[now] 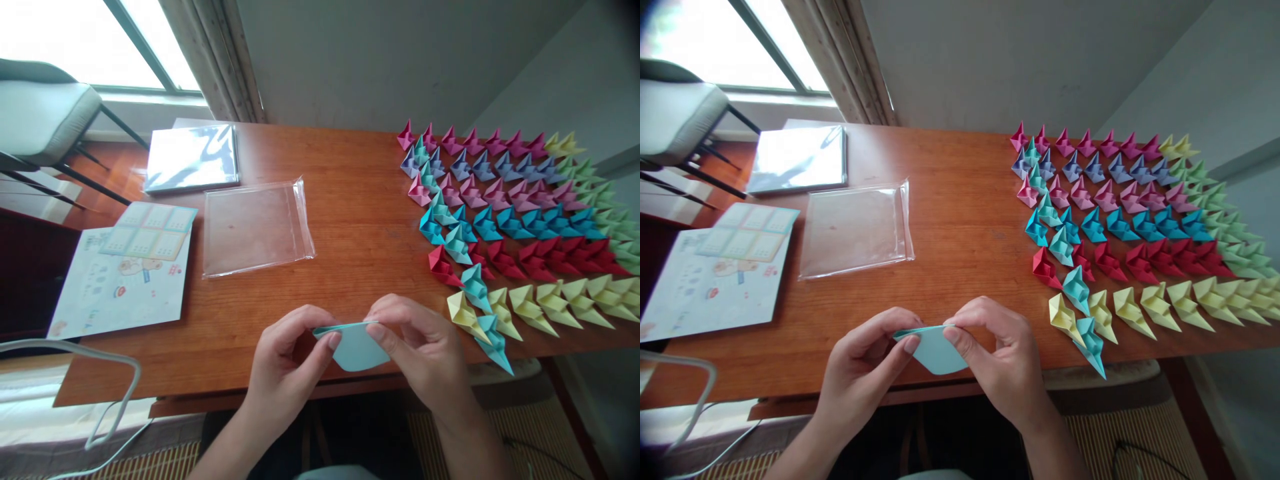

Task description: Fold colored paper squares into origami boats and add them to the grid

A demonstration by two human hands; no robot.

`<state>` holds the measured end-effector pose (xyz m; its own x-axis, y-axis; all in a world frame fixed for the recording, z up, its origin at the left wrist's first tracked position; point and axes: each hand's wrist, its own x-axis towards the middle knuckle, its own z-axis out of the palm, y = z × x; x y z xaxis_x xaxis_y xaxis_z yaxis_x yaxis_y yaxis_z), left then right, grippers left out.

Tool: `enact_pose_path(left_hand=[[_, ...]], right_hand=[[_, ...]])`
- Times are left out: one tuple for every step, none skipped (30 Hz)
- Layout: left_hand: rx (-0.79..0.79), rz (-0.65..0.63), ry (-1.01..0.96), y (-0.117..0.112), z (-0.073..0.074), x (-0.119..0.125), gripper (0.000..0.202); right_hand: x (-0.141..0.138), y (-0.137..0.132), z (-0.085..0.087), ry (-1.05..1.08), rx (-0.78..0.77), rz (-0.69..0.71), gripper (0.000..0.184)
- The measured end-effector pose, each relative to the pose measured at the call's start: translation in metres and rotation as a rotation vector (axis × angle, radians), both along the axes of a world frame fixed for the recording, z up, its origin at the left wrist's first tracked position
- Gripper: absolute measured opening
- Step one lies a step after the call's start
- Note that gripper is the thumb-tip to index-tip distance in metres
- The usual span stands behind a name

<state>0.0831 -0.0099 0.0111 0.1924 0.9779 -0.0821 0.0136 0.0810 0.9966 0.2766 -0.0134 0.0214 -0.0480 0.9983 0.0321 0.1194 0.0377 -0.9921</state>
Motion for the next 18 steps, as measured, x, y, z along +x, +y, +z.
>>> enact_pose_path(left_hand=[[-0.034,0.014,-0.029,-0.0009,0.0014,0.0009,0.005],[-0.072,0.03,-0.063,-0.0018,0.0029,0.0019,0.008],[-0.111,0.048,-0.097,-0.0025,0.0044,0.003,0.011],[-0.148,0.066,-0.131,-0.0032,0.0058,0.004,0.013],[-0.179,0.084,-0.162,-0.0036,0.0069,0.005,0.014],[-0.202,0.103,-0.192,-0.0039,0.0076,0.0059,0.013],[-0.221,0.122,-0.218,-0.0039,0.008,0.0067,0.012],[-0.236,0.144,-0.239,-0.0039,0.0081,0.0073,0.01],[-0.245,0.166,-0.256,-0.0038,0.008,0.0077,0.008],[-0.252,0.186,-0.27,-0.0036,0.0077,0.008,0.007],[-0.257,0.2,-0.281,-0.0035,0.0075,0.0082,0.007],[-0.263,0.207,-0.289,-0.0033,0.0074,0.0082,0.007],[-0.269,0.21,-0.298,-0.0032,0.0075,0.0082,0.008],[-0.271,0.211,-0.305,-0.0031,0.0077,0.0082,0.008],[-0.271,0.209,-0.309,-0.003,0.0079,0.0081,0.007],[-0.266,0.206,-0.307,-0.003,0.0082,0.008,0.006],[-0.253,0.205,-0.299,-0.003,0.0082,0.0079,0.005],[-0.237,0.203,-0.286,-0.003,0.008,0.0078,0.005]], right_hand=[[-0.0001,0.0,0.0005,0.003,-0.002,-0.016,0.006],[-0.0001,0.0,0.001,0.008,-0.007,-0.035,0.007],[0.0001,-0.0001,0.0016,0.017,-0.013,-0.054,0.007],[0.0003,-0.0002,0.0022,0.028,-0.015,-0.07,0.007],[0.0006,-0.0004,0.0027,0.038,-0.014,-0.082,0.007],[0.0008,-0.0006,0.0031,0.046,-0.009,-0.087,0.007],[0.001,-0.0008,0.0035,0.049,-0.006,-0.086,0.008],[0.001,-0.0011,0.0037,0.047,-0.001,-0.083,0.008],[0.0008,-0.0014,0.0038,0.039,0.006,-0.081,0.008],[0.0005,-0.0017,0.0038,0.031,0.014,-0.084,0.008],[0.0,-0.0021,0.0037,0.025,0.022,-0.09,0.009],[-0.0005,-0.0025,0.0035,0.022,0.034,-0.097,0.009],[-0.0009,-0.0029,0.0033,0.022,0.041,-0.102,0.009],[-0.0012,-0.0033,0.003,0.024,0.044,-0.104,0.009],[-0.0013,-0.0037,0.0028,0.028,0.042,-0.105,0.009],[-0.0012,-0.0041,0.0027,0.032,0.039,-0.105,0.01],[-0.0009,-0.0045,0.0027,0.035,0.035,-0.105,0.01],[-0.0004,-0.0048,0.0029,0.037,0.028,-0.105,0.01]])
